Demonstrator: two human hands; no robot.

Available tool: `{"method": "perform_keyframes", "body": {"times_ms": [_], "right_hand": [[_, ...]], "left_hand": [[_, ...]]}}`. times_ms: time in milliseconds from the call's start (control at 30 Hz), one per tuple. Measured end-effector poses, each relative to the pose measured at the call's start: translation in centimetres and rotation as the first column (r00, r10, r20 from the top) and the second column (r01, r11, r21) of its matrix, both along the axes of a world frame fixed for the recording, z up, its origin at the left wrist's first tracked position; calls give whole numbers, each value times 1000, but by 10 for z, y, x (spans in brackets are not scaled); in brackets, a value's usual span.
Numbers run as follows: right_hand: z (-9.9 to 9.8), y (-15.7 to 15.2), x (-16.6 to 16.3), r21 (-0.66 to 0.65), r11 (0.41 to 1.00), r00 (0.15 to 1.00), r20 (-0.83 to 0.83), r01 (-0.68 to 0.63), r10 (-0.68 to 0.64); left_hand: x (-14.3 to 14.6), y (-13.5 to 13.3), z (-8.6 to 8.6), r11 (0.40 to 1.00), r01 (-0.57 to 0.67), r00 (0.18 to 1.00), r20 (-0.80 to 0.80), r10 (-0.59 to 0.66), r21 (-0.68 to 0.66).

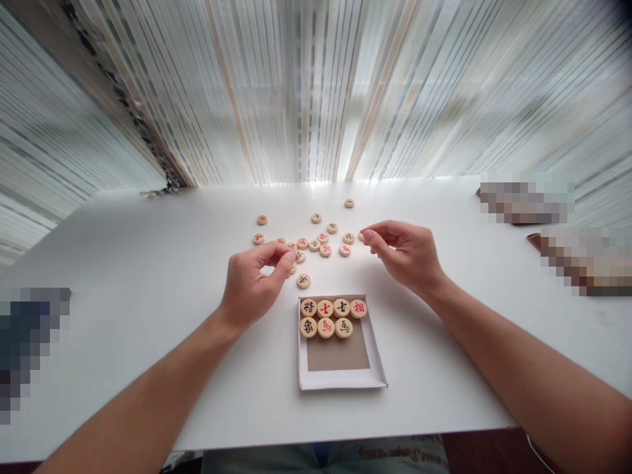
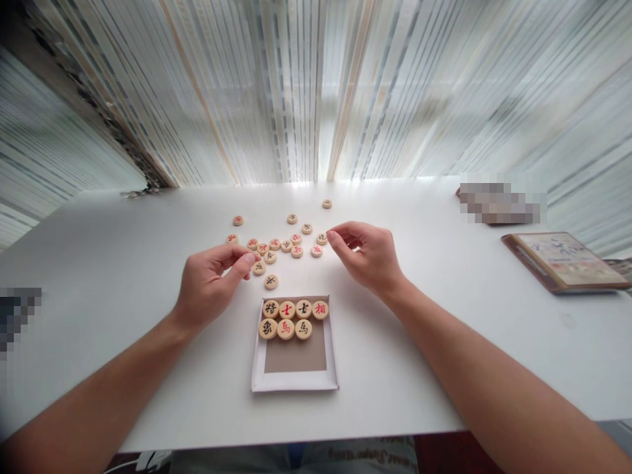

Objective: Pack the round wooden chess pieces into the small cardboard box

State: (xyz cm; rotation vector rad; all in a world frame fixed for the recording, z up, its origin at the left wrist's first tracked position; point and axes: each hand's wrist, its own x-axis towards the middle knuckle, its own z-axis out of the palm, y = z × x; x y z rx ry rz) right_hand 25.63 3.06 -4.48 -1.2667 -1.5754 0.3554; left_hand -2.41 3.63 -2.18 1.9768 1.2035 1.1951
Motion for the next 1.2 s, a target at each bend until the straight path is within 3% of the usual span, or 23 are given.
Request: {"method": "perform_keyframes", "body": {"times_ms": [1200], "right_hand": [[1, -3, -3, 5, 1000, 997, 75, -25, 24]], "left_hand": [[2, -3, -3, 1000, 16, 999, -43, -15, 21]]}}
